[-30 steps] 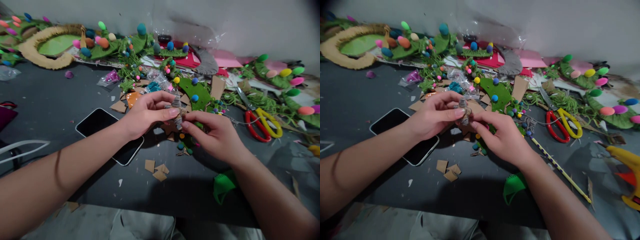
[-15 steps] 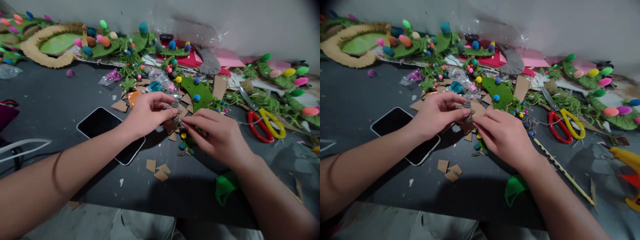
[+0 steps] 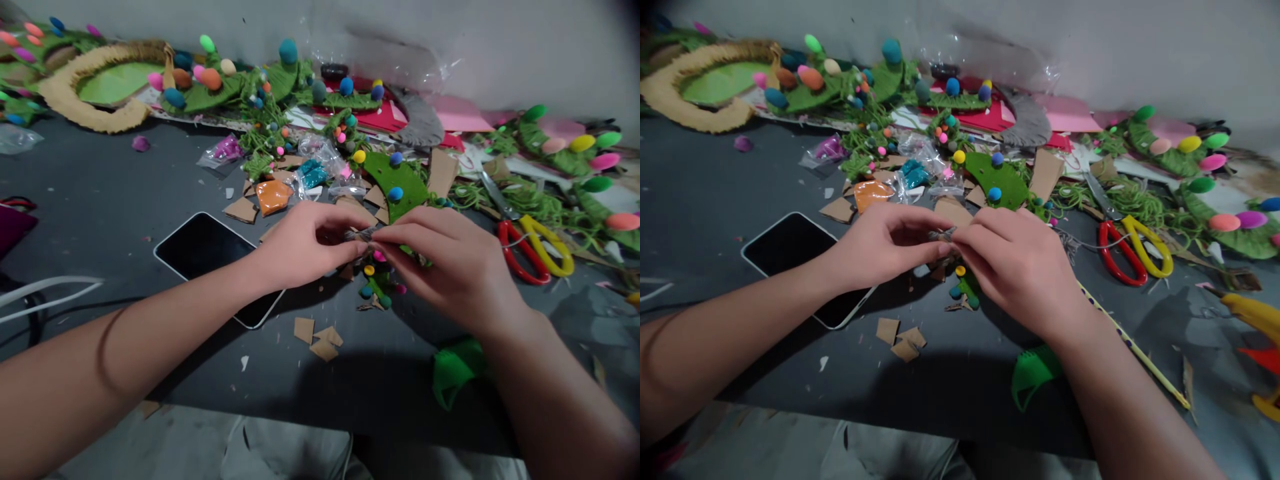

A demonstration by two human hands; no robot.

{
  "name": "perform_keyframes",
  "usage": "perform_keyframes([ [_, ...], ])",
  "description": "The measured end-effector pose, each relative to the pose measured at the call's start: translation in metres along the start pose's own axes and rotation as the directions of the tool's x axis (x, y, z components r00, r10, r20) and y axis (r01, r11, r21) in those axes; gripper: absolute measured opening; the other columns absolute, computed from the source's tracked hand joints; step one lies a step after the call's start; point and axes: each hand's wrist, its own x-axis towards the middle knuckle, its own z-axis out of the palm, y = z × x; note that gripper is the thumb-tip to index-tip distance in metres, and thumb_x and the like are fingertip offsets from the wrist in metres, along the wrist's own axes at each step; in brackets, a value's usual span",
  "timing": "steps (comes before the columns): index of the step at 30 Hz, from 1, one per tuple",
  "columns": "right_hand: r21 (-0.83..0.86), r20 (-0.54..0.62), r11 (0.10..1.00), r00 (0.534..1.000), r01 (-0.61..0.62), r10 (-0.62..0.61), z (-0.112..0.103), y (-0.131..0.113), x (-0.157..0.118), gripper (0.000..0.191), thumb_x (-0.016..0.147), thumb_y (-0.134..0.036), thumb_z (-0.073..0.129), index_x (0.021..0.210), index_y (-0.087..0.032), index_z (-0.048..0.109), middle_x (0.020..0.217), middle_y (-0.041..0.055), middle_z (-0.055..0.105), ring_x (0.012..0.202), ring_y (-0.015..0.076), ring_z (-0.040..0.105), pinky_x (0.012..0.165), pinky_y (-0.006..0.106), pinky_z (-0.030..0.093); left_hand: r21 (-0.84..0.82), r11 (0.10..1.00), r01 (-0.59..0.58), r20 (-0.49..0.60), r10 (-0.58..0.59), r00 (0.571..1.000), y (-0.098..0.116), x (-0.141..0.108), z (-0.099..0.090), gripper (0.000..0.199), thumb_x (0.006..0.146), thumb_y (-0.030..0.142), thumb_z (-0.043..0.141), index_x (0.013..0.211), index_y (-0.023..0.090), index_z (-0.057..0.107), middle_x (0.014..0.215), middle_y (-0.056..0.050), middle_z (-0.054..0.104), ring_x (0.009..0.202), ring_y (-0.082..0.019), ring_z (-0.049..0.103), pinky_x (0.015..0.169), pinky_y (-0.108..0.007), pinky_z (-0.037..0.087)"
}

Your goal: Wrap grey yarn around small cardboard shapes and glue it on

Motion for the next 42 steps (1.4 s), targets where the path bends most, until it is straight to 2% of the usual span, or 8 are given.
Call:
perform_keyframes([
  [5, 0.046, -0.045, 0.996, 0.996, -0.074, 0.076, -0.004, 0.003, 0.000, 0.009, 0.096, -0.022, 0.063, 0.102, -0.022, 0.070, 0.094, 0.0082, 0.071, 0.085, 0.0229, 0.066, 0.071, 0.037, 0.050, -0.171, 0.982, 0.079, 0.072, -0.068, 0.995, 0.004, 0.002, -0.003, 0.021, 0.081, 0.020, 0.080, 0.101, 0.015, 0.077, 0.087, -0.004, 0.079, 0.075, -0.015, 0.074, 0.070, -0.026, 0.061],
  [10, 0.235, -0.133, 0.962, 0.976, -0.139, 0.174, 0.000, 0.003, 0.002, 0.001, 0.091, -0.020, 0.071, 0.091, -0.021, 0.072, 0.081, 0.0035, 0.070, 0.072, 0.0167, 0.063, 0.064, 0.032, 0.046, -0.312, 0.937, 0.156, 0.124, -0.122, 0.985, 0.004, 0.003, -0.003, 0.017, 0.080, 0.018, 0.081, 0.096, 0.015, 0.076, 0.081, -0.002, 0.078, 0.070, -0.013, 0.072, 0.067, -0.023, 0.061],
  [14, 0.366, -0.112, 0.895, 0.943, -0.254, 0.313, 0.002, 0.001, 0.003, 0.004, 0.090, -0.022, 0.072, 0.086, -0.023, 0.072, 0.078, 0.0019, 0.071, 0.064, 0.0152, 0.059, 0.057, 0.030, 0.043, -0.440, 0.878, 0.189, 0.184, -0.117, 0.976, 0.001, 0.004, -0.003, 0.015, 0.081, 0.014, 0.081, 0.095, 0.016, 0.075, 0.080, -0.001, 0.077, 0.065, -0.009, 0.070, 0.064, -0.021, 0.060],
  [18, 0.463, -0.073, 0.830, 0.920, -0.311, 0.386, 0.004, 0.001, 0.004, 0.005, 0.089, -0.023, 0.073, 0.084, -0.023, 0.073, 0.075, 0.0007, 0.070, 0.062, 0.0139, 0.057, 0.055, 0.029, 0.042, -0.540, 0.820, 0.189, 0.203, -0.091, 0.975, 0.000, 0.004, -0.003, 0.015, 0.080, 0.012, 0.081, 0.093, 0.016, 0.075, 0.083, -0.001, 0.077, 0.070, -0.010, 0.071, 0.066, -0.021, 0.060],
  [23, 0.481, -0.075, 0.842, 0.946, -0.243, 0.316, 0.010, 0.001, 0.003, 0.006, 0.089, -0.017, 0.071, 0.088, -0.022, 0.075, 0.076, 0.0009, 0.069, 0.065, 0.0137, 0.060, 0.056, 0.029, 0.044, -0.627, 0.753, 0.198, 0.082, -0.190, 0.978, 0.002, 0.005, -0.001, 0.024, 0.073, 0.009, 0.085, 0.092, 0.015, 0.072, 0.079, 0.000, 0.074, 0.069, -0.011, 0.071, 0.063, -0.021, 0.060],
  [31, 0.169, -0.138, 0.983, 0.986, -0.068, 0.092, 0.016, 0.001, -0.003, 0.013, 0.092, -0.014, 0.065, 0.102, -0.017, 0.073, 0.088, 0.0065, 0.070, 0.077, 0.0166, 0.065, 0.066, 0.031, 0.049, -0.667, 0.730, 0.151, -0.043, -0.239, 0.970, 0.002, 0.007, 0.002, 0.020, 0.074, 0.008, 0.083, 0.090, 0.014, 0.072, 0.080, 0.000, 0.072, 0.069, -0.010, 0.069, 0.064, -0.021, 0.060],
  [36, 0.085, -0.087, 0.995, 0.995, -0.047, 0.055, 0.017, -0.002, -0.003, 0.011, 0.095, -0.015, 0.061, 0.099, -0.016, 0.071, 0.091, 0.0079, 0.070, 0.079, 0.0184, 0.065, 0.067, 0.033, 0.049, -0.670, 0.723, 0.166, -0.035, -0.255, 0.966, 0.004, 0.006, 0.003, 0.019, 0.075, 0.007, 0.082, 0.090, 0.014, 0.072, 0.081, 0.000, 0.071, 0.069, -0.009, 0.067, 0.064, -0.020, 0.058],
  [42, 0.160, -0.085, 0.984, 0.993, -0.071, 0.086, 0.021, -0.004, 0.000, 0.012, 0.095, -0.013, 0.060, 0.099, -0.015, 0.071, 0.090, 0.0077, 0.070, 0.079, 0.0177, 0.065, 0.067, 0.032, 0.048, -0.671, 0.720, 0.177, -0.061, -0.291, 0.955, 0.006, 0.007, 0.005, 0.024, 0.076, 0.005, 0.080, 0.095, 0.013, 0.069, 0.082, -0.002, 0.072, 0.068, -0.011, 0.069, 0.061, -0.021, 0.056],
])
